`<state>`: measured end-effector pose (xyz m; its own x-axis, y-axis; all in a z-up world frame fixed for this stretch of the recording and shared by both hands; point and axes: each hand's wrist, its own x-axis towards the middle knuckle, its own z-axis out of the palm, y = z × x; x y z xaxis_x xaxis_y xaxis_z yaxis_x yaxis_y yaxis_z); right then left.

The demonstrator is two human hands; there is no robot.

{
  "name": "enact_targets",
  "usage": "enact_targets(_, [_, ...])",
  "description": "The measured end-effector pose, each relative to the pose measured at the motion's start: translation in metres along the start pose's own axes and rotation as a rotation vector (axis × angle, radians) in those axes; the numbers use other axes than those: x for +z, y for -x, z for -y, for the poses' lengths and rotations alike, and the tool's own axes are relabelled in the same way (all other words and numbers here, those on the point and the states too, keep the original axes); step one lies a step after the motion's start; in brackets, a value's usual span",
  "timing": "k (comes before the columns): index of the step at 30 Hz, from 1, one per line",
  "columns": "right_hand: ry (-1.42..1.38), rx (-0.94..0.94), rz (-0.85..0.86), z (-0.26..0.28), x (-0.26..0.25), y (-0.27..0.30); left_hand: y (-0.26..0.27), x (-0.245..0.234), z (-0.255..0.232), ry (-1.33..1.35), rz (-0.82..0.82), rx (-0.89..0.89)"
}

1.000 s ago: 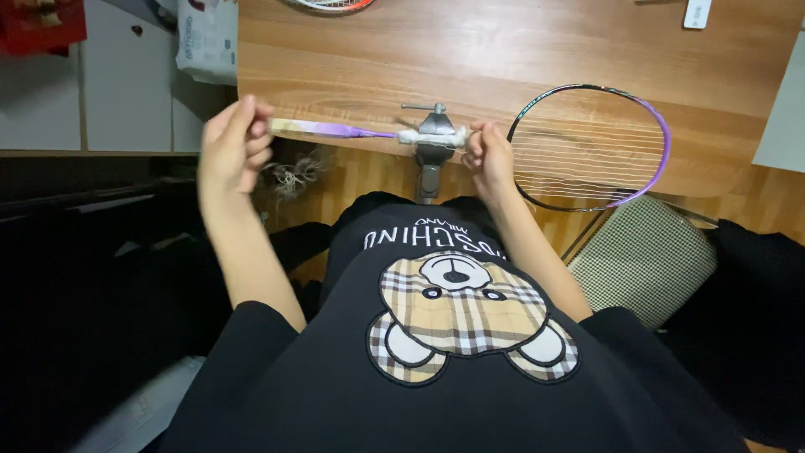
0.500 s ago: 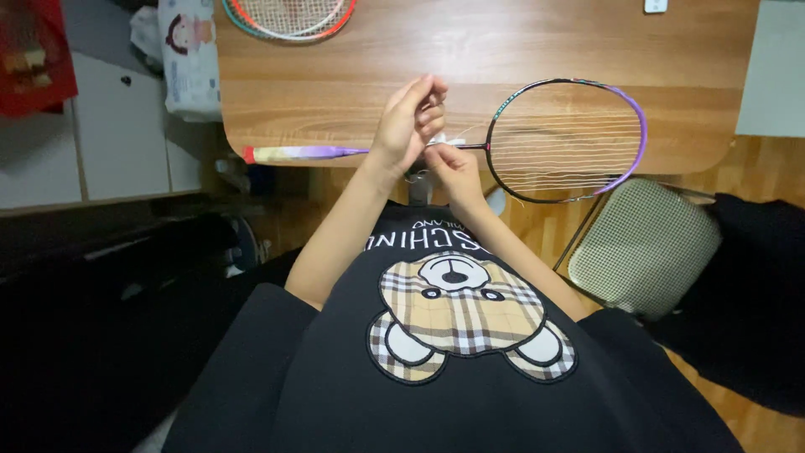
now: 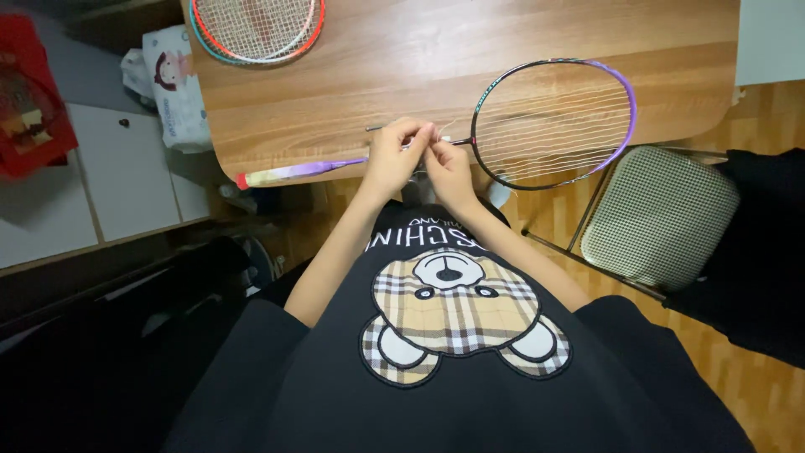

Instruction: The recorder is stringing a badminton racket using manual tensioning and a clamp at a table.

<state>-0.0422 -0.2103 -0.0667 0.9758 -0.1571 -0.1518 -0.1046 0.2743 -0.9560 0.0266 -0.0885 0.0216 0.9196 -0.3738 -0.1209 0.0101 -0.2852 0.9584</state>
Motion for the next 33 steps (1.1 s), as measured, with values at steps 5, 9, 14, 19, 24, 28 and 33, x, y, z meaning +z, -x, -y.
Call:
enact_targets(5, [0.124, 0.008, 0.073, 0.054, 0.010, -0.003, -0.018, -0.011, 0.003, 0.054, -0.029, -0.107])
enact_targets(9, [0.299, 0.051, -0.058, 0.078, 0.009, -0.002, -0.031, -0.023, 0.005, 0.187, -0.043, -0.121])
enact_targets(14, [0.430, -0.233, -0.087, 0.093, 0.004, 0.004, -0.035, -0.022, 0.008, 0.163, -0.086, -0.189])
enact_targets(19, [0.547, -0.383, -0.147, 0.107, 0.004, 0.008, -0.047, -0.014, 0.022, 0.196, -0.102, -0.257])
enact_targets(24, [0.176, -0.156, 0.081, 0.067, -0.009, 0.010, -0.059, -0.003, 0.034, -0.018, -0.079, -0.157])
enact_targets(28, [-0.050, 0.125, 0.173, 0.022, -0.021, 0.007, -0.074, 0.012, 0.058, -0.159, 0.059, 0.044])
enact_targets(33, [-0.451, 0.533, 0.244, -0.006, -0.035, 0.004, -0.089, 0.041, 0.075, -0.324, 0.240, 0.117])
